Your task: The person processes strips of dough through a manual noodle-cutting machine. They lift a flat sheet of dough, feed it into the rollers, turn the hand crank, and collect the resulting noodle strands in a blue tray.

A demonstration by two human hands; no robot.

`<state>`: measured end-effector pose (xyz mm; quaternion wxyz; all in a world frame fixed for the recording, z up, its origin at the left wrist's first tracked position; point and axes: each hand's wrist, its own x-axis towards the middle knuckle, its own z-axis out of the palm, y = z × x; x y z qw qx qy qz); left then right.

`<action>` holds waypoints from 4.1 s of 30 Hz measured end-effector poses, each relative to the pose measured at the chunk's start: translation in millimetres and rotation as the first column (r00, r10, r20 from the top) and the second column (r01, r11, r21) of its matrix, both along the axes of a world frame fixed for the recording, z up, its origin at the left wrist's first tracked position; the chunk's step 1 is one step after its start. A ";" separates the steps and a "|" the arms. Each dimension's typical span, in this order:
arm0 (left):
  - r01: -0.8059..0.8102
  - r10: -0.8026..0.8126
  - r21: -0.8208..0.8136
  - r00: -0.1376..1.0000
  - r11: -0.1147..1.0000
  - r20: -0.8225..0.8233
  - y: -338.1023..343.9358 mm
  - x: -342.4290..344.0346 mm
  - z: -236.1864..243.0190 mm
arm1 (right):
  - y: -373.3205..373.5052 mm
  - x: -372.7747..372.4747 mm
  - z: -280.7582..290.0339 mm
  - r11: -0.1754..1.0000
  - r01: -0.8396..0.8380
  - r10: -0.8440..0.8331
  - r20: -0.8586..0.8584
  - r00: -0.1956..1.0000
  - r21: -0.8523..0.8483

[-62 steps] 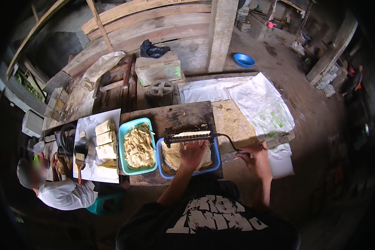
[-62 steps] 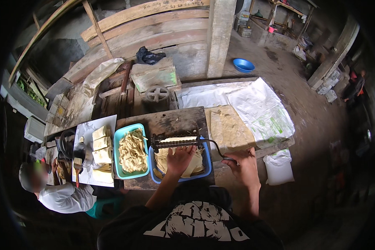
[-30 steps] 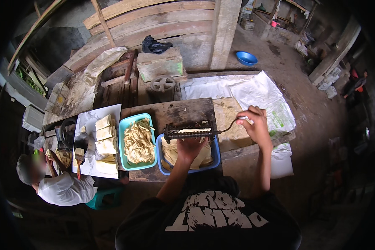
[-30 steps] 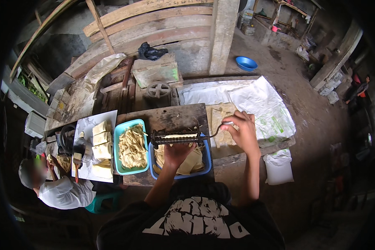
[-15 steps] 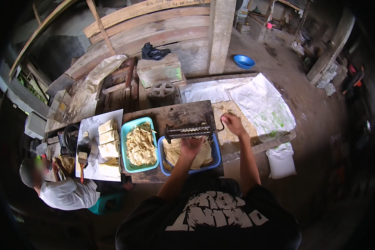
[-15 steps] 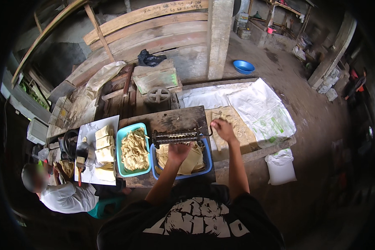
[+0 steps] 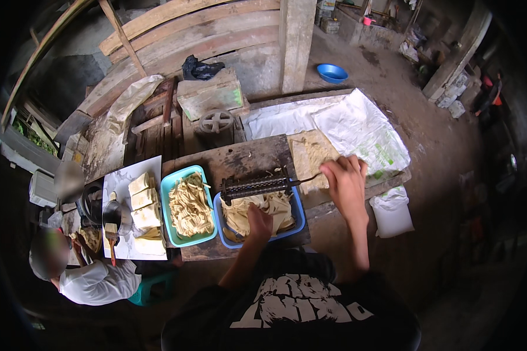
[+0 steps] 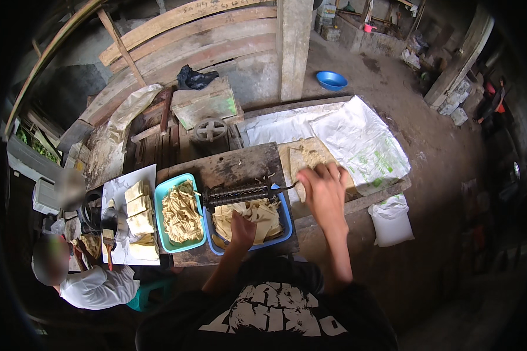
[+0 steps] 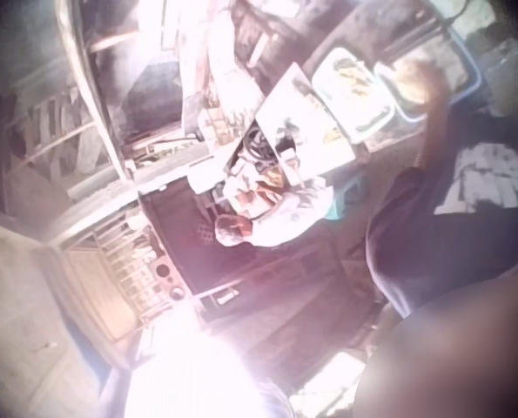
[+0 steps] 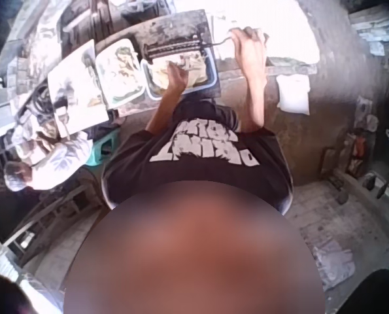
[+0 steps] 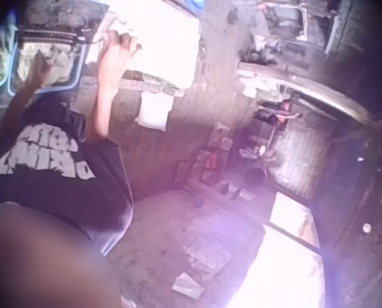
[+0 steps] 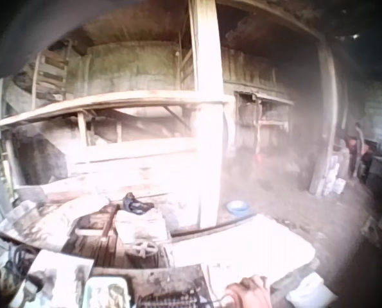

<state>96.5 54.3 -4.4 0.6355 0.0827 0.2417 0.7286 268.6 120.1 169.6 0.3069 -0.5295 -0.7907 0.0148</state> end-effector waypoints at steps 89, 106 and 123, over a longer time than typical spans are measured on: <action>0.595 -0.183 -0.176 -0.049 0.784 -0.982 -56.7 -86.8 8.6 | -139.3 -64.0 -128.2 0.931 -0.327 0.261 -0.330 0.907 -0.163; 0.401 -0.132 -0.011 0.276 0.916 -0.952 -120.7 -135.2 69.9 | -171.8 -122.5 -27.1 0.908 -0.384 0.167 -0.692 0.702 -0.170; 0.193 0.308 0.258 -0.308 0.947 -0.900 -28.5 -162.9 157.5 | -46.8 -101.2 -44.3 0.943 -0.322 0.222 -0.557 0.800 -0.086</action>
